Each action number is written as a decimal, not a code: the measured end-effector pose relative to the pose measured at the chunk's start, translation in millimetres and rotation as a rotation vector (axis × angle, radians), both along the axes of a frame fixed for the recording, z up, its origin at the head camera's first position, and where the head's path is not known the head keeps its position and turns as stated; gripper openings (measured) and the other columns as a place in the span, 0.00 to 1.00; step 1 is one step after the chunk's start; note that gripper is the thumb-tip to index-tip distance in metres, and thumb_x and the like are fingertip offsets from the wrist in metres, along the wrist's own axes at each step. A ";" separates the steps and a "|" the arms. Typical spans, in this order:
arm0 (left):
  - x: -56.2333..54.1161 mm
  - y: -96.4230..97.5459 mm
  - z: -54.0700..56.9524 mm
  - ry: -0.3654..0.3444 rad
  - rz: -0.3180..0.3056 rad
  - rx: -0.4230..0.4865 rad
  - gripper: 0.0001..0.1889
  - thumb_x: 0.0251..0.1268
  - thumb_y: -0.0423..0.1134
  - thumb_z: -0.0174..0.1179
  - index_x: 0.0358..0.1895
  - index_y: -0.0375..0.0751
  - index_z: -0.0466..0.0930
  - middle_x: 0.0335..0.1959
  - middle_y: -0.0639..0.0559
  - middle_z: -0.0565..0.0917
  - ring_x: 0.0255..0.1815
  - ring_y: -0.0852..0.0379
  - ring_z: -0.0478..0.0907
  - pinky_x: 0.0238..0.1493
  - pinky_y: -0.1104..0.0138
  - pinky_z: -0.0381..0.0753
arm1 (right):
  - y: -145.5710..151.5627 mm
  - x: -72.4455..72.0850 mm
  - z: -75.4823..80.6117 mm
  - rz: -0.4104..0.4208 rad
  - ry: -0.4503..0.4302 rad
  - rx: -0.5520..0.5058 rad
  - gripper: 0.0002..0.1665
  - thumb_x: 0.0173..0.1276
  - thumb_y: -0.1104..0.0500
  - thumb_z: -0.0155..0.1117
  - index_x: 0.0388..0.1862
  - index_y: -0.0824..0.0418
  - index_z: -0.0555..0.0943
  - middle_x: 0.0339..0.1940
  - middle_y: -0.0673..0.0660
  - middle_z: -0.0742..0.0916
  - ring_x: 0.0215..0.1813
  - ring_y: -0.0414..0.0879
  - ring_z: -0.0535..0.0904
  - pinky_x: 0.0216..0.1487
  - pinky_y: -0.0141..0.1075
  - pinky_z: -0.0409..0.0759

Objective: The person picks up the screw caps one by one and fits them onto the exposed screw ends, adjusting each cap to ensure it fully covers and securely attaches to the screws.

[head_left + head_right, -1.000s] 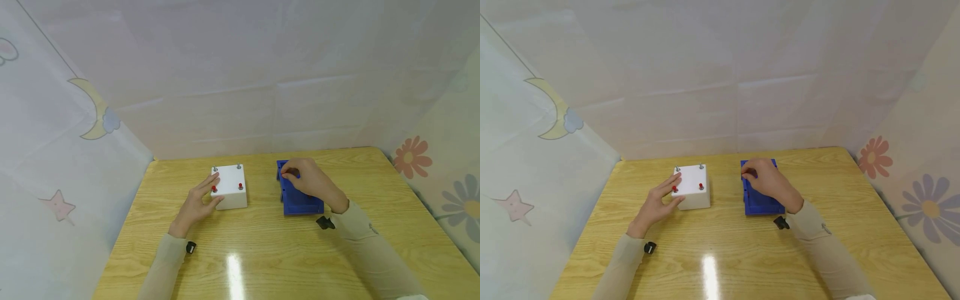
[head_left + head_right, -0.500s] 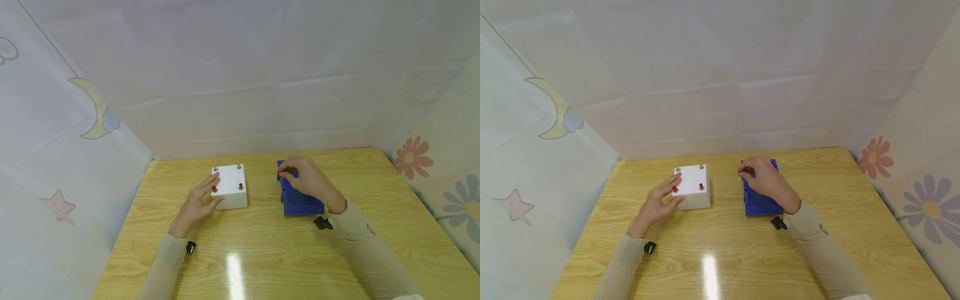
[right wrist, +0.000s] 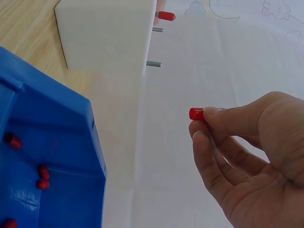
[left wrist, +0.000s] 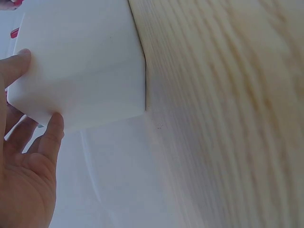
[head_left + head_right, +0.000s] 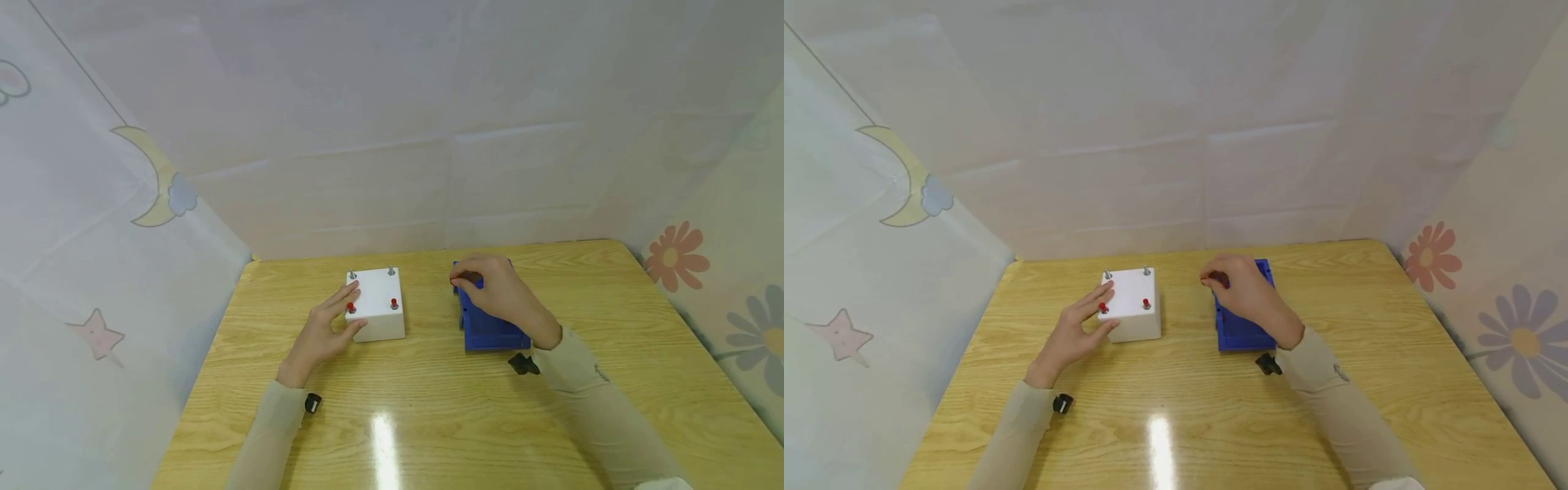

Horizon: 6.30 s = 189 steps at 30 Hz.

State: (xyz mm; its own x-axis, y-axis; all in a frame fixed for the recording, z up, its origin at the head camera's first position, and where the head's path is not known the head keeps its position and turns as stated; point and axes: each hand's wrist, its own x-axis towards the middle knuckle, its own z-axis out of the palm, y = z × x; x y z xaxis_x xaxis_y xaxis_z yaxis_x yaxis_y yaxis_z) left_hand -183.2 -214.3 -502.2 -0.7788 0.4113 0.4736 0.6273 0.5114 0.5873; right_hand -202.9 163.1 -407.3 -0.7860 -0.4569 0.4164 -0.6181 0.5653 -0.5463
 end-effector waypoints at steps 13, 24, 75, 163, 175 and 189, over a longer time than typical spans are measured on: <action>-0.7 1.2 -0.3 0.016 -0.008 0.005 0.32 0.69 0.37 0.75 0.74 0.32 0.76 0.81 0.43 0.72 0.81 0.34 0.66 0.76 0.44 0.73 | -6.6 0.4 3.9 0.008 -0.020 -0.007 0.09 0.72 0.69 0.73 0.45 0.58 0.91 0.42 0.52 0.92 0.41 0.43 0.89 0.42 0.40 0.90; 0.0 1.1 -0.2 0.000 -0.010 0.009 0.33 0.69 0.38 0.75 0.74 0.33 0.76 0.81 0.44 0.71 0.82 0.36 0.65 0.77 0.47 0.73 | -14.3 -3.2 6.1 0.039 -0.010 -0.028 0.07 0.73 0.69 0.72 0.44 0.59 0.91 0.41 0.53 0.92 0.40 0.45 0.89 0.42 0.40 0.90; -0.2 3.7 -0.2 0.003 -0.010 0.000 0.33 0.69 0.37 0.75 0.74 0.32 0.76 0.81 0.43 0.72 0.82 0.37 0.65 0.77 0.47 0.73 | -41.7 -13.2 12.1 0.088 0.052 -0.063 0.06 0.72 0.68 0.74 0.42 0.58 0.91 0.40 0.52 0.91 0.41 0.44 0.88 0.44 0.38 0.90; -0.5 4.8 2.3 0.006 -0.022 0.009 0.32 0.69 0.37 0.74 0.74 0.32 0.76 0.80 0.43 0.72 0.82 0.35 0.66 0.76 0.45 0.74 | -110.5 -39.9 28.5 0.159 0.126 -0.204 0.07 0.74 0.69 0.70 0.42 0.63 0.93 0.42 0.57 0.93 0.42 0.47 0.91 0.47 0.35 0.91; -1.7 5.7 1.1 0.005 -0.016 0.001 0.33 0.69 0.36 0.74 0.74 0.31 0.76 0.80 0.42 0.72 0.82 0.36 0.66 0.76 0.45 0.74 | -116.9 -42.2 32.3 0.166 0.102 -0.168 0.07 0.76 0.68 0.69 0.43 0.61 0.92 0.41 0.55 0.93 0.42 0.45 0.90 0.47 0.35 0.91; -1.5 6.1 2.0 -0.022 -0.018 0.012 0.32 0.70 0.37 0.74 0.74 0.31 0.76 0.81 0.41 0.72 0.83 0.36 0.65 0.76 0.45 0.74 | -124.4 -44.9 39.4 0.178 0.065 -0.161 0.07 0.75 0.69 0.69 0.43 0.61 0.91 0.42 0.55 0.92 0.44 0.46 0.89 0.50 0.36 0.91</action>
State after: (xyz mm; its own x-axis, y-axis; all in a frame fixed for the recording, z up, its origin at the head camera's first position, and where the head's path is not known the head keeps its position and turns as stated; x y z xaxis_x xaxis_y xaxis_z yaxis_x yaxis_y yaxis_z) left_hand -184.7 -208.3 -500.3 -0.7818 0.4194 0.4614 0.6229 0.4929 0.6075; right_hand -247.9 38.7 -367.9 -0.6682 -0.5100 0.5417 -0.7369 0.3532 -0.5764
